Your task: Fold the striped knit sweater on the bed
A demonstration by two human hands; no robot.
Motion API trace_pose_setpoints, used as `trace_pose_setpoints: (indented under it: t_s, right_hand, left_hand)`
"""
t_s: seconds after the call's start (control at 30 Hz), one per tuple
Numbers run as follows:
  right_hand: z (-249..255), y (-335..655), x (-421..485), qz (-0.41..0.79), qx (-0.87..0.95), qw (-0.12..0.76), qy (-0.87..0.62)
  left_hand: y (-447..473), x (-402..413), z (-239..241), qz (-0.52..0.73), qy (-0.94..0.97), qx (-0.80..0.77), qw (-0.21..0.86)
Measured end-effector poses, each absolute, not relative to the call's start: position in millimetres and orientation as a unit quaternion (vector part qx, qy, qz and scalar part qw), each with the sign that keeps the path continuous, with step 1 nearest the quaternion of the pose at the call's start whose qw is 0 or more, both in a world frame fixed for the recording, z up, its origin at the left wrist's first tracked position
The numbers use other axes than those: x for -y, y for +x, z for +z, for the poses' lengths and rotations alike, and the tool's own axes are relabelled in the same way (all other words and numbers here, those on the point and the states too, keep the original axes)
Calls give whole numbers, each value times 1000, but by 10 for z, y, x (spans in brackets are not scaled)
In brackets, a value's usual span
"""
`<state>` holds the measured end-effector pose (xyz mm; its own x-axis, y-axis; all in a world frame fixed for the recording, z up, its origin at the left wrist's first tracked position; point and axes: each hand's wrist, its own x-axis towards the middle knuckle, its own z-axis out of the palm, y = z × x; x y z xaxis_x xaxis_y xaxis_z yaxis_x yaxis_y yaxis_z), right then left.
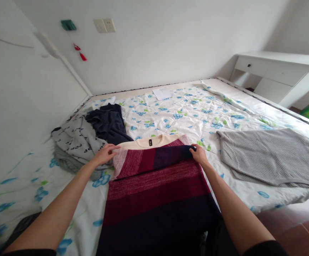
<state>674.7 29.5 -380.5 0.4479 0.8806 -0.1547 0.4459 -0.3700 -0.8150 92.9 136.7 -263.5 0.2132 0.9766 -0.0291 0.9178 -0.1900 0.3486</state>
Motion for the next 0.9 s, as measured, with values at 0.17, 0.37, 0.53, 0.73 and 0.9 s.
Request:
trace_pose_setpoints:
  t_s: [0.17,0.37,0.53,0.73,0.9]
  right_hand:
    - [-3804,6766,-292,299,452,342,-768]
    - [-3802,6790,-304,293,480,325,-761]
    - [-3787,6741,-317,302,515,315,-738]
    - [-3771,6777,-296,288,494,289,-768]
    - [-3776,6828,-280,285,497,271,-774]
  left_hand:
    - [975,-1418,-2581,61,755,-636,148]
    - [749,-1565,-2557,32,745,-647,157]
    - [577,-1511,-2639,65,728,-668,140]
    - [756,-770,-2753,144,711,-684,71]
    - [789,146,-2704,105,717,-678,126]
